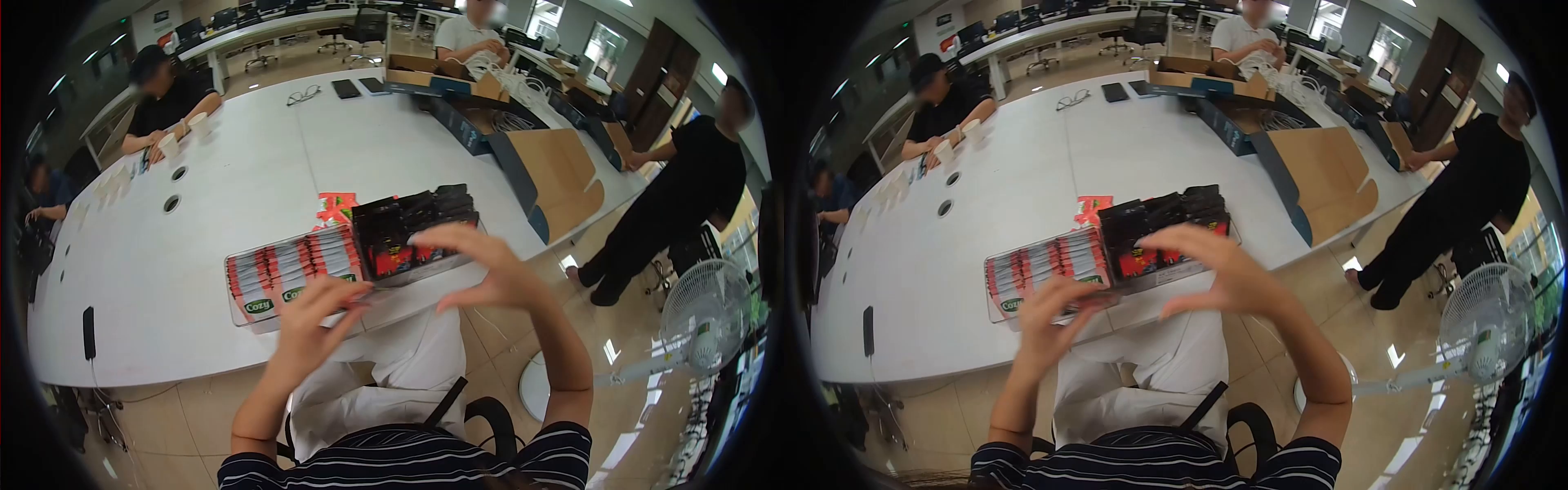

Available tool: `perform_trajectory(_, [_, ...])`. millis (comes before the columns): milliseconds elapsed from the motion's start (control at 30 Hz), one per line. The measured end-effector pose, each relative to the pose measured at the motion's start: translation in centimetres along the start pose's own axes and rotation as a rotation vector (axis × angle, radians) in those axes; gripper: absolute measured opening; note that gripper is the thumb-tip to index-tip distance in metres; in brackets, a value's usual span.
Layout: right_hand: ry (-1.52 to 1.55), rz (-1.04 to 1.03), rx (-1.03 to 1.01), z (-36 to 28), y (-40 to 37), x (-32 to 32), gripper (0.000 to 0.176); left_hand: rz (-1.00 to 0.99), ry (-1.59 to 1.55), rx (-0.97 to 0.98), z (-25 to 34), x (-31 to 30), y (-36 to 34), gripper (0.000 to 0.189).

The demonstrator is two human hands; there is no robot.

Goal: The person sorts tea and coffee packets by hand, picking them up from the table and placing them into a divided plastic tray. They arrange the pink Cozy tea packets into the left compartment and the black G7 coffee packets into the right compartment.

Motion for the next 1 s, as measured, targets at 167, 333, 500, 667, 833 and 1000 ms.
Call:
perform_trajectory(167, [0.032, 0.034, 0.170, 1.0, -3.5, 0.7, 0.027, -0.032, -0.057, 0.106, 0.9, 7.5, -0.5, 0.030])
perform_trajectory(333, [-0.147, 0.285, 0.223, 4.9, -4.6, -4.8, 0.017, 0.023, 0.217, 0.184, -0.5, 11.2, -0.4, 0.048])
perform_trajectory(500, [-0.249, 0.279, 0.279, 10.0, -3.5, -7.2, 0.018, 0.010, 0.481, 0.298, -2.3, 13.8, -2.0, 0.052])
perform_trajectory(667, [-0.444, 0.029, 0.292, 14.0, -2.7, -4.5, 0.027, -0.011, 0.474, 0.247, -2.8, 14.2, -2.0, 0.050])
perform_trajectory(833, [-0.783, -0.177, 0.229, 13.3, -1.7, -2.0, 0.038, -0.038, 0.502, 0.251, -3.2, 14.5, -2.3, 0.047])
perform_trajectory(1000, [-0.785, -0.132, 0.211, 10.0, 0.2, -1.9, 0.081, -0.057, 0.498, 0.244, -3.2, 14.5, -2.3, 0.044])
Point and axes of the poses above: each hand's wrist, its own y-axis towards the middle knuckle, its own x-axis out of the palm, z = x × y, the point moved 9 cm from there along y, towards the middle knuckle, and after that the axes turned 4 degrees about z, right-handed, at the moved point
